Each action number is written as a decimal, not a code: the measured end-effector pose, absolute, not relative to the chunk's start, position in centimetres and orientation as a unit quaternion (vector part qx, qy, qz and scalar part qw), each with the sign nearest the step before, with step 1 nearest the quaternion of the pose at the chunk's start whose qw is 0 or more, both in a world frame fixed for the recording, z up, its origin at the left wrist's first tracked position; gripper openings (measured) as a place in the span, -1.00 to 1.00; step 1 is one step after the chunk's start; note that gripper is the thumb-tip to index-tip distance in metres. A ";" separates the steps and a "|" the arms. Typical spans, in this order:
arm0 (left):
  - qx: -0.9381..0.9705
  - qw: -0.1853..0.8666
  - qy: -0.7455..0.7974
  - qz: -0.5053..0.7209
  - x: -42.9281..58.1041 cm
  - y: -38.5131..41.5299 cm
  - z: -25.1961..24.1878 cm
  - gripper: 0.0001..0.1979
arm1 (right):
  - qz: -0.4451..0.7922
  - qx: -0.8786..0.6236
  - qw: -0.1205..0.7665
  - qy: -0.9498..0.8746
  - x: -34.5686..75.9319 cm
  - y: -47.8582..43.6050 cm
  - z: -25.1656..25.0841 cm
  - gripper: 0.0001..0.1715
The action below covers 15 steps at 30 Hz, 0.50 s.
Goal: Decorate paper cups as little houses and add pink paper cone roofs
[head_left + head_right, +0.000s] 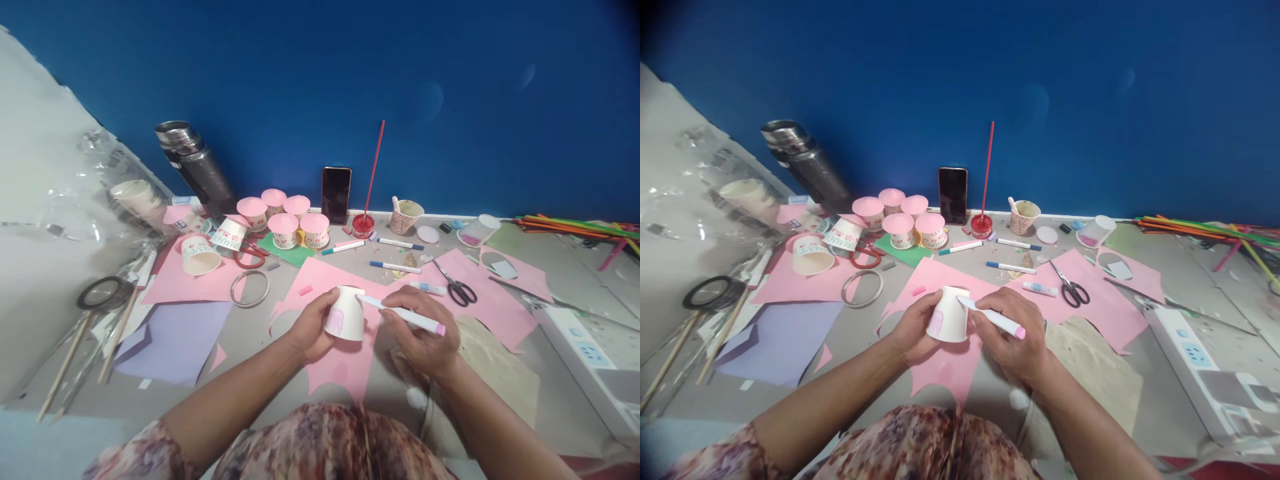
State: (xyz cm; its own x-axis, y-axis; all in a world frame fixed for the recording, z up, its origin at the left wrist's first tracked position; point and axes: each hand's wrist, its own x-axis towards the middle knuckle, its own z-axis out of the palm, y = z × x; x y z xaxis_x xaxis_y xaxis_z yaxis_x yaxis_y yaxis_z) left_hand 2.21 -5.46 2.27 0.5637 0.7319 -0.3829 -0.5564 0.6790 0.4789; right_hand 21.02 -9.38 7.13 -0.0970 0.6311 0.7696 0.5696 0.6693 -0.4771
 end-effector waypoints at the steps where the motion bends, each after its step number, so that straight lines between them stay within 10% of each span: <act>1: 0.155 0.870 0.284 0.371 2.2 -5.5 2.3 -0.66 | 0.028 -0.405 0.537 -0.740 21.0 -9.4 7.1 -0.87; 15: 0.153 0.870 0.279 0.376 2.4 -5.5 2.0 -0.68 | 0.019 -0.403 0.529 -0.747 21.1 -9.3 7.2 -0.90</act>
